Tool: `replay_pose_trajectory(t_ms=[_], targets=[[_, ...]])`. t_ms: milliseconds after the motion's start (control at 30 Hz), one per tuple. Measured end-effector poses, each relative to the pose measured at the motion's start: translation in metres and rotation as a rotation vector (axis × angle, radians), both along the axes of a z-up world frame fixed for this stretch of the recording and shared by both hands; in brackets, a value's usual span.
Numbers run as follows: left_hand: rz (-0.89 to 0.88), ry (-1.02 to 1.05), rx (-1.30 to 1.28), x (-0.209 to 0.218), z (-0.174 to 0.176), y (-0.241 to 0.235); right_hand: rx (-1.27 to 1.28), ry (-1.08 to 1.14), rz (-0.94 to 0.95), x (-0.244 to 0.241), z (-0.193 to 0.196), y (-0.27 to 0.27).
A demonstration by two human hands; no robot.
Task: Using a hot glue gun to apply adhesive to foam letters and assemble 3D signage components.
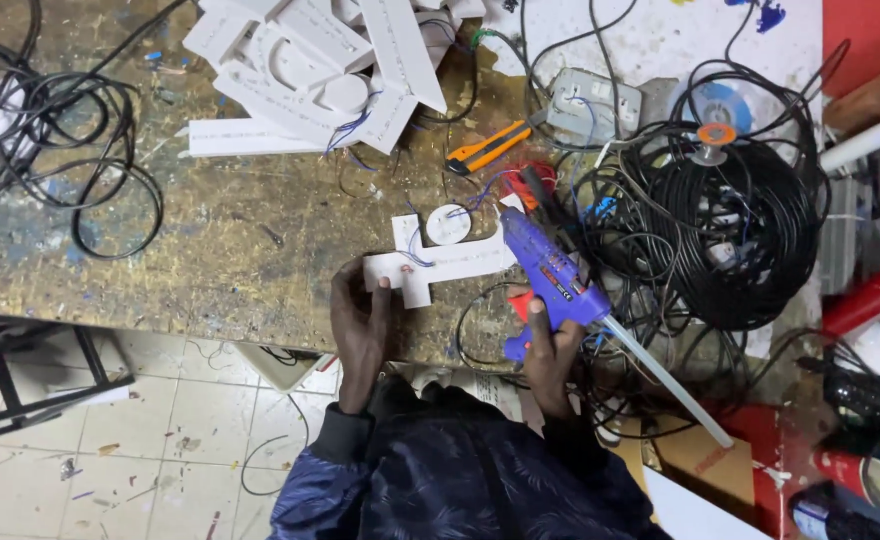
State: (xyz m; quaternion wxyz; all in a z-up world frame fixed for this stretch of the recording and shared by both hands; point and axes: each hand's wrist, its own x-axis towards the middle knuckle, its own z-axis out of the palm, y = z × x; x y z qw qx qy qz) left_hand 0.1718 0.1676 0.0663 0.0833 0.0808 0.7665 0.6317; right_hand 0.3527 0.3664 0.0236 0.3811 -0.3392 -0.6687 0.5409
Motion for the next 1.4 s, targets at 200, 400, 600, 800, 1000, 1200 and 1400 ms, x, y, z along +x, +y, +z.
replay_pose_trajectory(t_ms=[200,400,600,800,1000,1200,1400], targets=[[-0.041,-0.084,0.067,0.006,0.024,0.014,-0.041,0.002,-0.032,-0.005,0.027,-0.017],[-0.207,-0.147,0.045,-0.025,0.040,0.011,0.058,0.046,-0.113,-0.010,0.003,-0.017],[-0.229,-0.044,0.287,-0.099,-0.010,0.017,-0.062,0.000,-0.299,-0.027,0.027,-0.045],[-0.413,-0.204,0.389,-0.139,0.078,0.038,0.193,0.007,-0.335,-0.038,0.044,-0.070],[-0.424,-0.658,0.765,-0.211,0.023,0.152,0.309,-0.285,-0.416,-0.053,0.030,-0.095],[-0.432,-0.319,0.677,-0.207,0.040,0.146,0.041,-0.144,-0.542,-0.064,0.023,-0.153],[-0.263,-0.430,0.492,-0.210,0.057,0.140,-0.073,-0.006,-0.617,-0.061,0.051,-0.163]])
